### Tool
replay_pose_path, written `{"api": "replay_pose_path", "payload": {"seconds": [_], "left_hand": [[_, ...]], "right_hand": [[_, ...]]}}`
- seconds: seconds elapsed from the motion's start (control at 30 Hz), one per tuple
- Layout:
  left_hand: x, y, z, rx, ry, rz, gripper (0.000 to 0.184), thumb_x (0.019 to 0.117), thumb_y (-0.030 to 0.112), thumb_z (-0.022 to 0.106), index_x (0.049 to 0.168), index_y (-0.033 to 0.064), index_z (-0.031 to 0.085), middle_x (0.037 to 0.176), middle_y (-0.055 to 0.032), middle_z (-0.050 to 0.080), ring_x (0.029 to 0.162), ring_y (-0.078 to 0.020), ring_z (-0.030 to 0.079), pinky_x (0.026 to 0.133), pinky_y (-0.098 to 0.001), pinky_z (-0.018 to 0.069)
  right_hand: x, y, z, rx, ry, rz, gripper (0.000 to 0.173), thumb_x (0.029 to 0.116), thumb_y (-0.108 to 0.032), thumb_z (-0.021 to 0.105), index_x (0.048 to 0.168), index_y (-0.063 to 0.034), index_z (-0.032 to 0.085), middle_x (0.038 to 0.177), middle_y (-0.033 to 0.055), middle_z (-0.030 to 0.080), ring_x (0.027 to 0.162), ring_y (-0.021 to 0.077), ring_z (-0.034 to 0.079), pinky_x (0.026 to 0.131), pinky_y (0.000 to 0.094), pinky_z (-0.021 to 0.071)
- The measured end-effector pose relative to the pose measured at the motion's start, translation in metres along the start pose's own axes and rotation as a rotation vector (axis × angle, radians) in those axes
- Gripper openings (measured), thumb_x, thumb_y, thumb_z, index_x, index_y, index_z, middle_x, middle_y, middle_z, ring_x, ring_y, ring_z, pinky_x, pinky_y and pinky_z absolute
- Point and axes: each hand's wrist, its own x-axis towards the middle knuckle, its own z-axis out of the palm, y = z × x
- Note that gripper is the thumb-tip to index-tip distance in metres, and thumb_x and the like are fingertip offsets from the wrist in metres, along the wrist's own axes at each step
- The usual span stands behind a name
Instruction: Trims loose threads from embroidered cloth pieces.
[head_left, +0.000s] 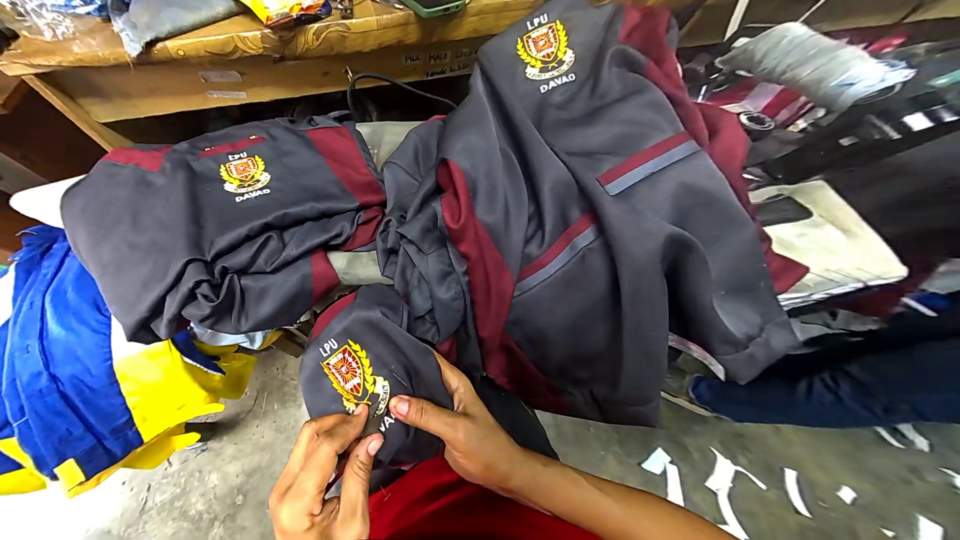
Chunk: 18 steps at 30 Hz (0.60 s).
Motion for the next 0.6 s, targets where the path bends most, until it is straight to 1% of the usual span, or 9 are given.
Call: {"api": "replay_pose_path", "payload": {"seconds": [0.17, 0.43, 0.53, 0.6], "left_hand": [[0.001, 0.009, -0.005, 0.079, -0.038, -0.022, 0.020, 0.0922, 0.010, 0.074, 0.108, -0.0012, 0.077, 0.101, -0.0079, 0.070, 0.095, -0.0060, 0.068, 0.081, -0.0167, 0.0588], [0.001, 0.014, -0.007, 0.177, -0.061, -0.019, 0.020, 0.0919, 0.010, 0.074, 0.107, -0.0021, 0.078, 0.099, -0.0097, 0.070, 0.092, -0.0046, 0.068, 0.080, -0.0148, 0.0573], [0.001, 0.014, -0.005, 0.201, -0.050, -0.014, 0.019, 0.0916, 0.010, 0.074, 0.106, -0.0026, 0.078, 0.098, -0.0104, 0.070, 0.092, -0.0047, 0.068, 0.081, -0.0147, 0.0571], [0.001, 0.012, -0.004, 0.177, -0.033, -0.010, 0.019, 0.0912, 0.010, 0.074, 0.106, -0.0023, 0.078, 0.098, -0.0094, 0.070, 0.092, -0.0050, 0.068, 0.080, -0.0148, 0.0576]], "right_hand": [[0.001, 0.000, 0.000, -0.032, -0.003, -0.013, 0.048, 0.0947, 0.002, 0.064, 0.139, 0.0066, 0.047, 0.125, 0.0088, 0.065, 0.115, 0.0119, 0.065, 0.103, 0.0305, 0.0538], [0.000, 0.001, -0.002, -0.093, -0.014, -0.039, 0.047, 0.0948, 0.001, 0.064, 0.138, 0.0072, 0.047, 0.125, 0.0089, 0.064, 0.116, 0.0110, 0.064, 0.103, 0.0296, 0.0535], [0.001, 0.002, -0.001, -0.104, -0.005, -0.053, 0.046, 0.0944, 0.001, 0.064, 0.137, 0.0073, 0.048, 0.124, 0.0089, 0.065, 0.115, 0.0104, 0.064, 0.103, 0.0292, 0.0535], [0.001, 0.002, 0.000, -0.093, 0.003, -0.043, 0.047, 0.0942, 0.001, 0.065, 0.138, 0.0072, 0.048, 0.125, 0.0091, 0.065, 0.115, 0.0106, 0.064, 0.103, 0.0292, 0.0534]]}}
